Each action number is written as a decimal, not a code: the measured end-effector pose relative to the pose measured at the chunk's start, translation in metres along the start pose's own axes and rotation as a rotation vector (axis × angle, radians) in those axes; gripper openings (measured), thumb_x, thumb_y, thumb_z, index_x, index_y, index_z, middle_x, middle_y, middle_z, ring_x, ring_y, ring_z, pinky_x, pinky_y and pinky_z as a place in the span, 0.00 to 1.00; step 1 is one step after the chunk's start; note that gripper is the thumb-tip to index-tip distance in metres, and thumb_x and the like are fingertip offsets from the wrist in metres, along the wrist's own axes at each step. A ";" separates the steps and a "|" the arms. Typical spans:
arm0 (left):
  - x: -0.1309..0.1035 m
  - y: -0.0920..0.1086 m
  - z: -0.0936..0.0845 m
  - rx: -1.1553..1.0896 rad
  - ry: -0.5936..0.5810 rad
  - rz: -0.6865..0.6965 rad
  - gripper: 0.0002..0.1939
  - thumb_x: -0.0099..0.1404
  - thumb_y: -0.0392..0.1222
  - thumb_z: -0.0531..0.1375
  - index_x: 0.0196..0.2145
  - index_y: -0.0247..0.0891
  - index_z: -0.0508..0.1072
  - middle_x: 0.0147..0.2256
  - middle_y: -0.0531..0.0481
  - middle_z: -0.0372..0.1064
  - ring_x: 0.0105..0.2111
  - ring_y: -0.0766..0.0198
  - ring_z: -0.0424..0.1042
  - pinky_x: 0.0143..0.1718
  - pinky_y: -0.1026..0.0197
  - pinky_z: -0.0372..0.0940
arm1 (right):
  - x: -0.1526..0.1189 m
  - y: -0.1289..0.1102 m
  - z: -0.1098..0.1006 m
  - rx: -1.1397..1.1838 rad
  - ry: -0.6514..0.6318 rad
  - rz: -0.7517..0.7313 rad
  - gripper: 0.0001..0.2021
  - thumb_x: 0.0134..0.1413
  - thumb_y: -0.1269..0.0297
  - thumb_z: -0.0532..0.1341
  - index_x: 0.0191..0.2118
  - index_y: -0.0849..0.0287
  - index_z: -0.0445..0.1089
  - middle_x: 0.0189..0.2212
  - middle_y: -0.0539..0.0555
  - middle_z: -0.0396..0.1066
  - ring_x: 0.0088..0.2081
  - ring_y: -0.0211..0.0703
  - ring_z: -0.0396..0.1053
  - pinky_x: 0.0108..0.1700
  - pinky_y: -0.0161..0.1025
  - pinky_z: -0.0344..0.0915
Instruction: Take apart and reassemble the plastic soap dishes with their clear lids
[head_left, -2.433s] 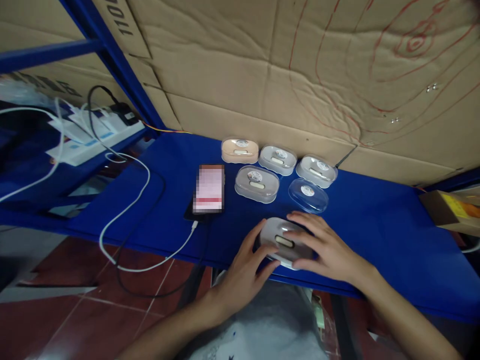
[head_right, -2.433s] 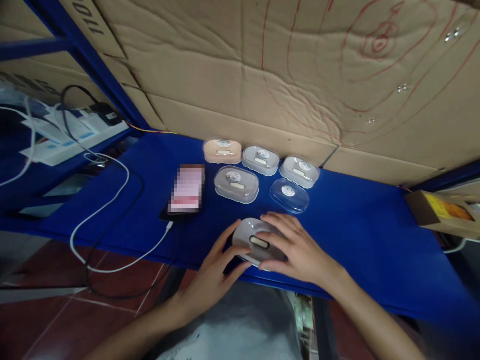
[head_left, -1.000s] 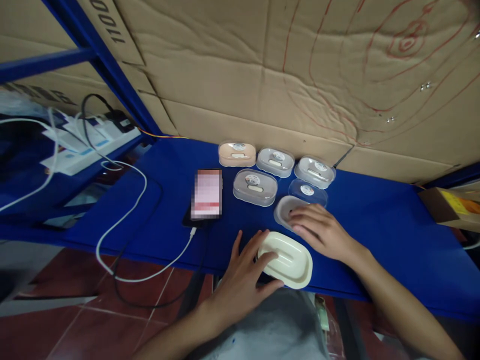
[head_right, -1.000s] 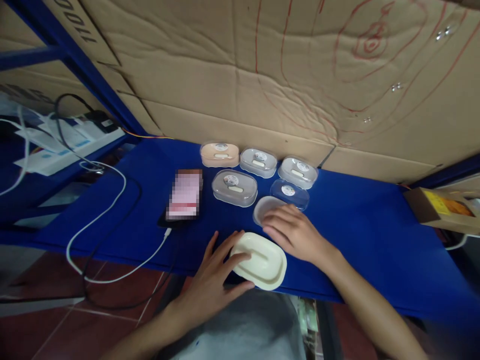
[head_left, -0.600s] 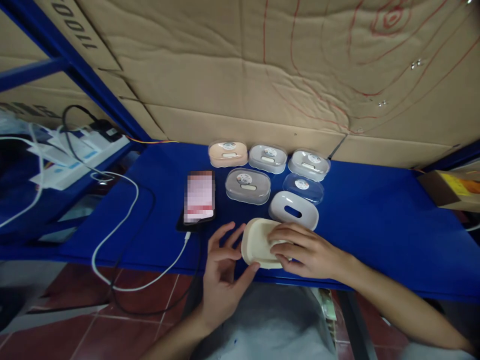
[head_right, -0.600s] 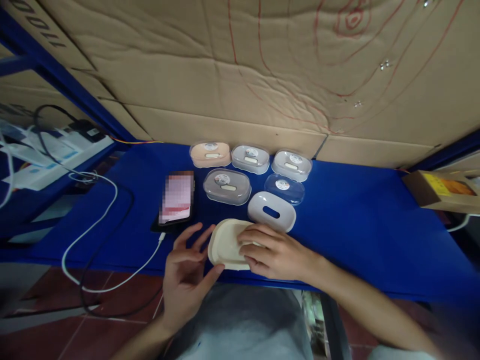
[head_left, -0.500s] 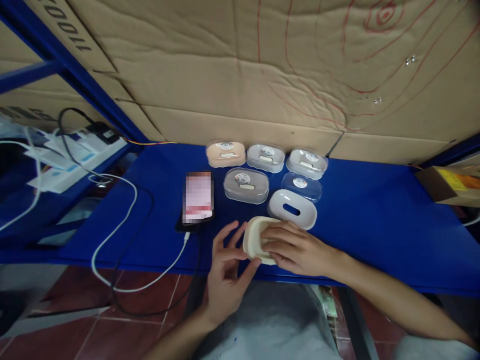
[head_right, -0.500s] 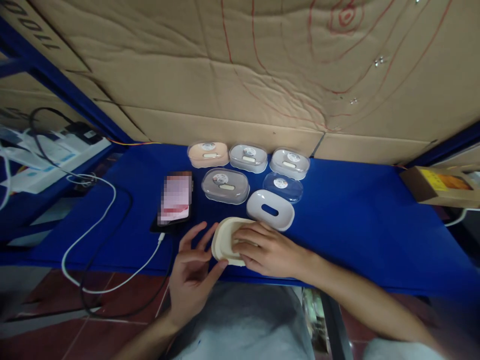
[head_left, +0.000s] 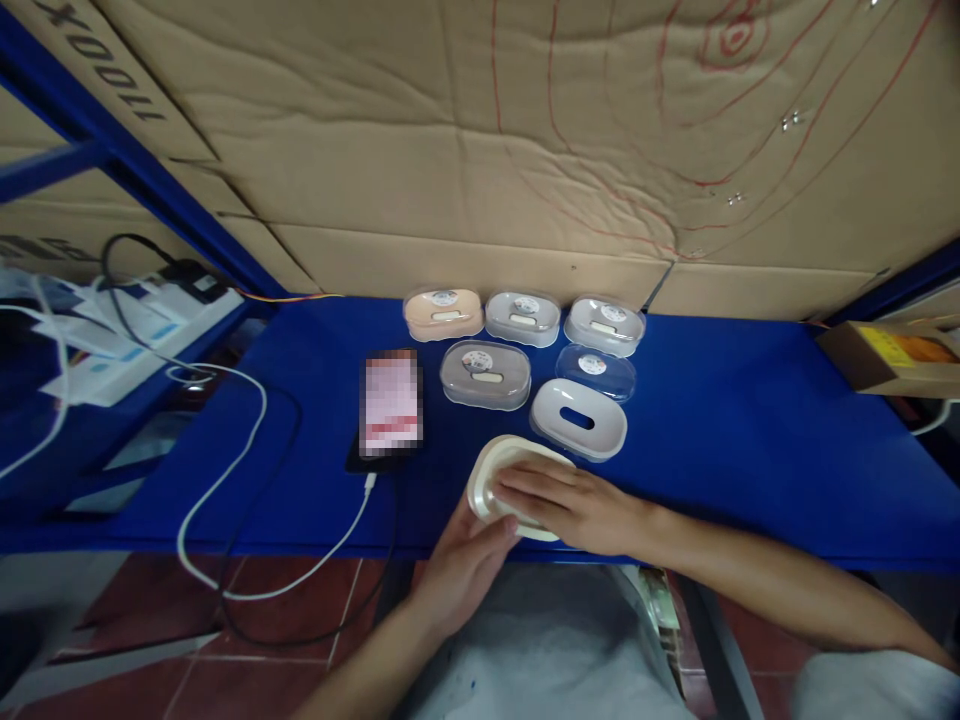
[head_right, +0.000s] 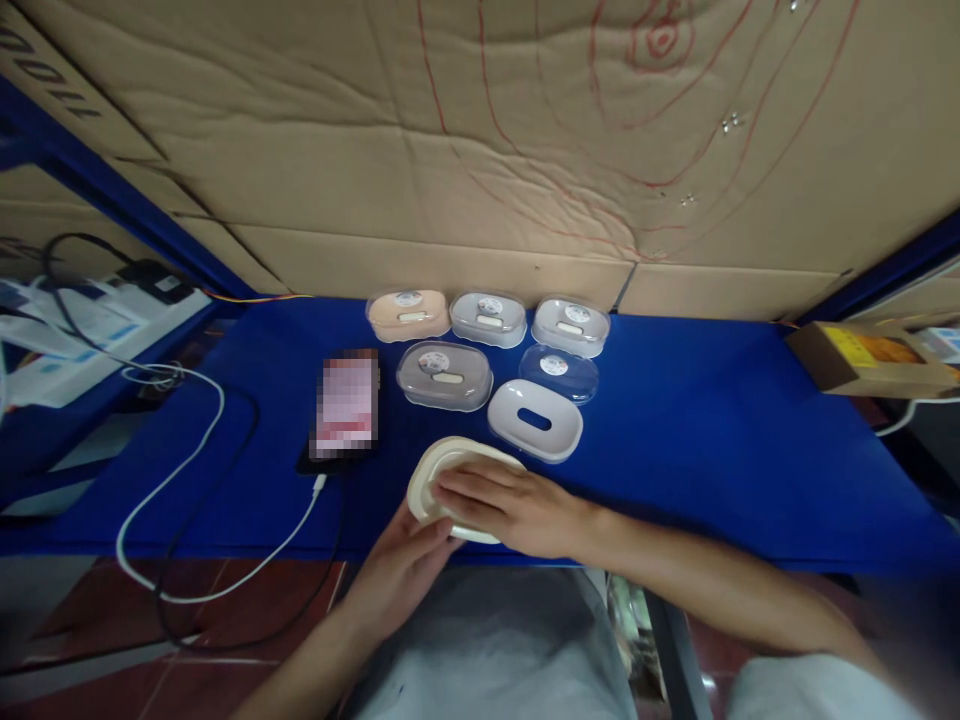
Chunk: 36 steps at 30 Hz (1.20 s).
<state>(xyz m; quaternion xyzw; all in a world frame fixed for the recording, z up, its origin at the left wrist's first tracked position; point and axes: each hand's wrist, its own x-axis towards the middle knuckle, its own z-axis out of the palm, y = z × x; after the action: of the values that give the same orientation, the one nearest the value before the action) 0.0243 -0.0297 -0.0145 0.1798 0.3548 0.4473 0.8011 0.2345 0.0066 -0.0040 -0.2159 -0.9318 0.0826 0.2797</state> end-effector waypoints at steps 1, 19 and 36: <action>0.000 -0.003 0.001 -0.039 -0.006 -0.042 0.36 0.56 0.39 0.77 0.61 0.48 0.75 0.53 0.46 0.81 0.60 0.45 0.75 0.65 0.43 0.66 | 0.001 0.000 -0.002 -0.003 0.019 -0.036 0.23 0.76 0.70 0.52 0.72 0.66 0.58 0.64 0.63 0.72 0.72 0.48 0.58 0.71 0.49 0.64; 0.002 0.025 0.014 -0.427 0.182 -0.195 0.19 0.77 0.44 0.59 0.61 0.38 0.74 0.48 0.46 0.84 0.50 0.53 0.82 0.60 0.50 0.71 | 0.000 0.016 -0.039 -0.336 0.044 0.339 0.21 0.73 0.61 0.60 0.65 0.63 0.67 0.53 0.65 0.77 0.54 0.57 0.76 0.57 0.54 0.73; 0.009 -0.011 -0.005 -0.320 -0.292 -0.024 0.34 0.63 0.61 0.71 0.62 0.42 0.76 0.59 0.44 0.77 0.67 0.48 0.67 0.66 0.51 0.64 | 0.017 -0.039 -0.015 -0.218 -0.022 0.117 0.21 0.75 0.61 0.56 0.64 0.69 0.69 0.57 0.64 0.77 0.58 0.54 0.72 0.57 0.48 0.71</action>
<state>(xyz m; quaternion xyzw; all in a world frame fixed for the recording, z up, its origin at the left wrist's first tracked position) 0.0302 -0.0281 -0.0280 0.1091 0.1617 0.4577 0.8674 0.2160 -0.0203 0.0278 -0.2980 -0.9242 -0.0007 0.2389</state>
